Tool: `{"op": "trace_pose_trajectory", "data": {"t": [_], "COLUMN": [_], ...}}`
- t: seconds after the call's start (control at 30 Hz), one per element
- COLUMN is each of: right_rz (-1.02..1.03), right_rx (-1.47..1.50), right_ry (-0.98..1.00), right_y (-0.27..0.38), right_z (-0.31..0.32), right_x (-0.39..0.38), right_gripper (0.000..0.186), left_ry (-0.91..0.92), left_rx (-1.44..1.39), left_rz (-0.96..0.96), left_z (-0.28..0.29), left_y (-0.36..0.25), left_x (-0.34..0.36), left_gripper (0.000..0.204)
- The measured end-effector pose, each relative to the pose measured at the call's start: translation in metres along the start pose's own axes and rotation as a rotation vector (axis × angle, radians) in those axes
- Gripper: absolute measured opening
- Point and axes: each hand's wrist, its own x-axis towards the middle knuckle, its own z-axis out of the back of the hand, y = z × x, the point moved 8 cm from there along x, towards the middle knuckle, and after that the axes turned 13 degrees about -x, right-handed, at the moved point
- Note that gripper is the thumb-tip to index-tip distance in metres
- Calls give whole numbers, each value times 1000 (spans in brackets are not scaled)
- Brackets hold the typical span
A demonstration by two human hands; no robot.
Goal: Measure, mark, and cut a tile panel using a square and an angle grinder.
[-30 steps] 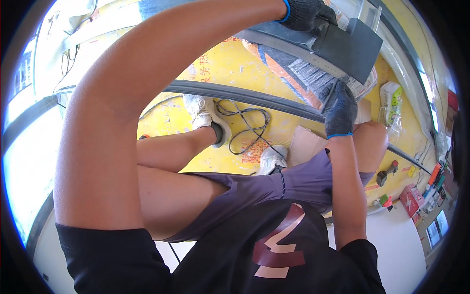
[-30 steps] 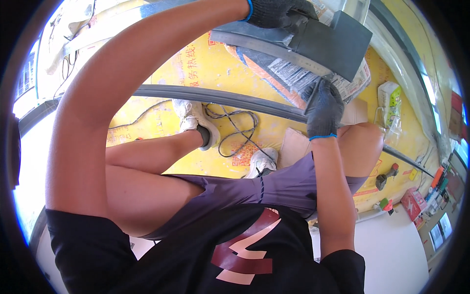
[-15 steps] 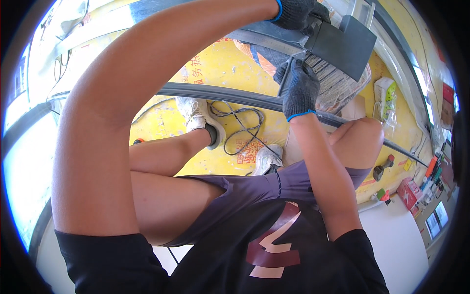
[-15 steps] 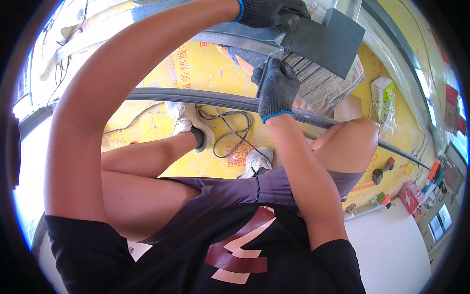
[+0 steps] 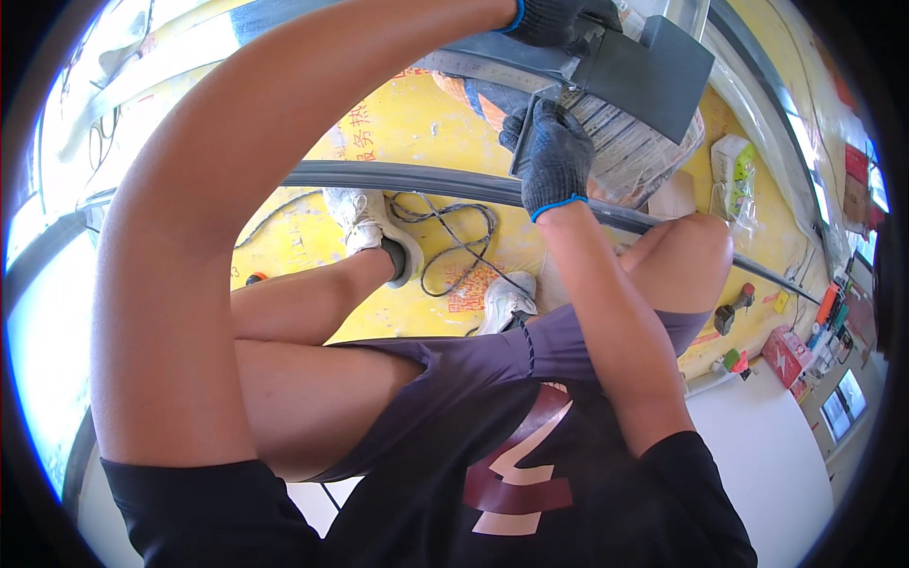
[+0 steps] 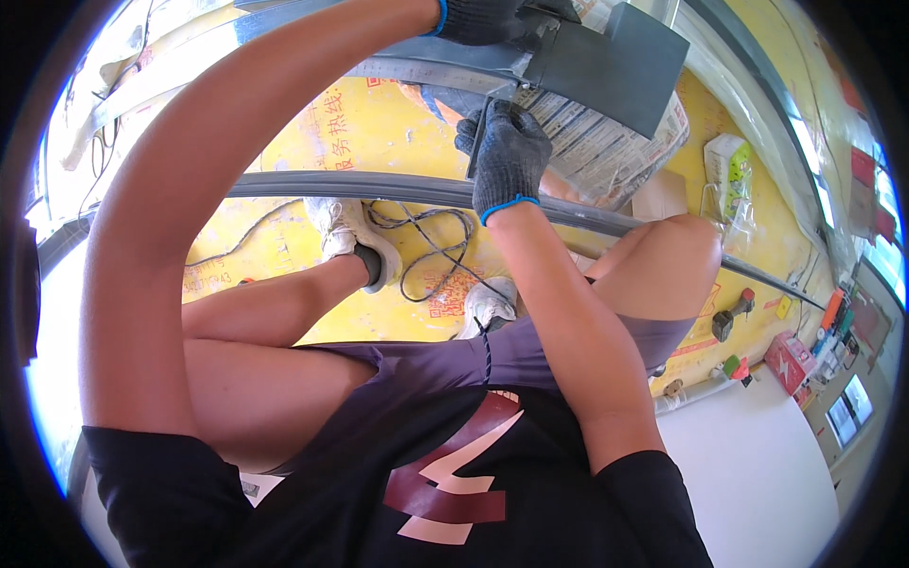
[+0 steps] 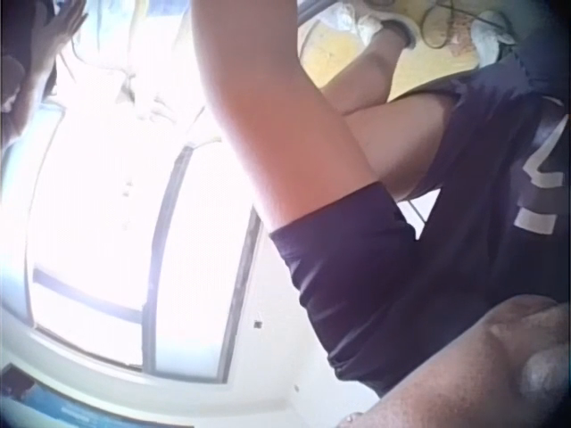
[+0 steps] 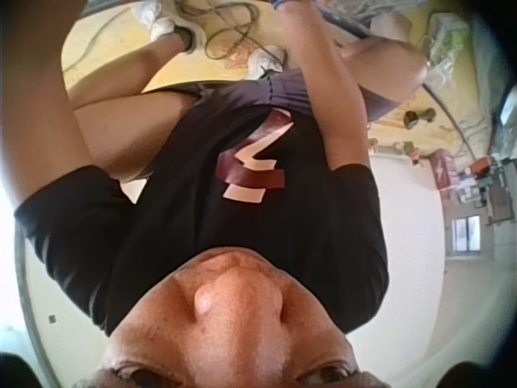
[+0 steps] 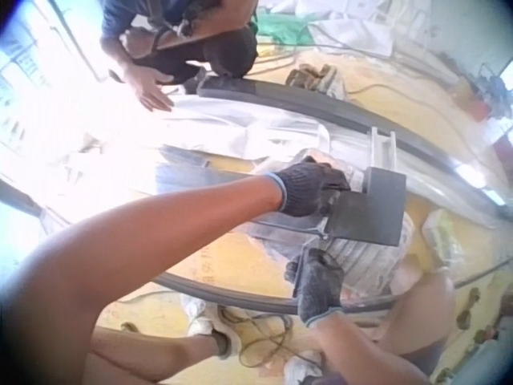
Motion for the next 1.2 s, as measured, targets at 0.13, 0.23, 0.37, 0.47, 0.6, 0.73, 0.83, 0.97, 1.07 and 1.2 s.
{"op": "trace_pose_trajectory", "data": {"t": [0.13, 0.23, 0.37, 0.47, 0.6, 0.73, 0.83, 0.97, 1.07, 1.2], "right_rz": [-3, -4, 43, 45, 9, -84, -38, -30, 60, 24], "right_rx": [20, 17, 23, 36, -117, -106, -191, -181, -305, -404], "right_ry": [18, -12, -42, -87, 57, -8, -16, 113, 150, 216], "right_y": [1, 5, 14, 14, 12, 9, 12, 6, 16, 16], "right_z": [4, 14, 31, 40, 42, 80, 101, 98, 101, 101], "right_x": [-1, 0, 2, 3, -6, -27, -39, -51, -55, -58], "right_gripper": [23, 25, 25, 25, 27, 30, 30, 24, 22, 24], "left_ry": [-30, -33, -25, 1, -51, -120, -195, -178, -138, -152], "left_rx": [-43, -24, -4, 16, 76, 287, 391, 490, 462, 440], "left_rz": [64, 34, 34, 15, 35, 78, 195, 201, 31, -38], "left_z": [1, 3, 4, 4, 10, 14, -3, -23, -18, -13], "left_y": [3, -2, -3, -6, -22, -49, -57, -55, -57, -63], "left_x": [0, -1, -3, -2, -15, -55, -54, -42, -49, -55], "left_gripper": [37, 36, 35, 37, 45, 87, 100, 96, 93, 92]}}
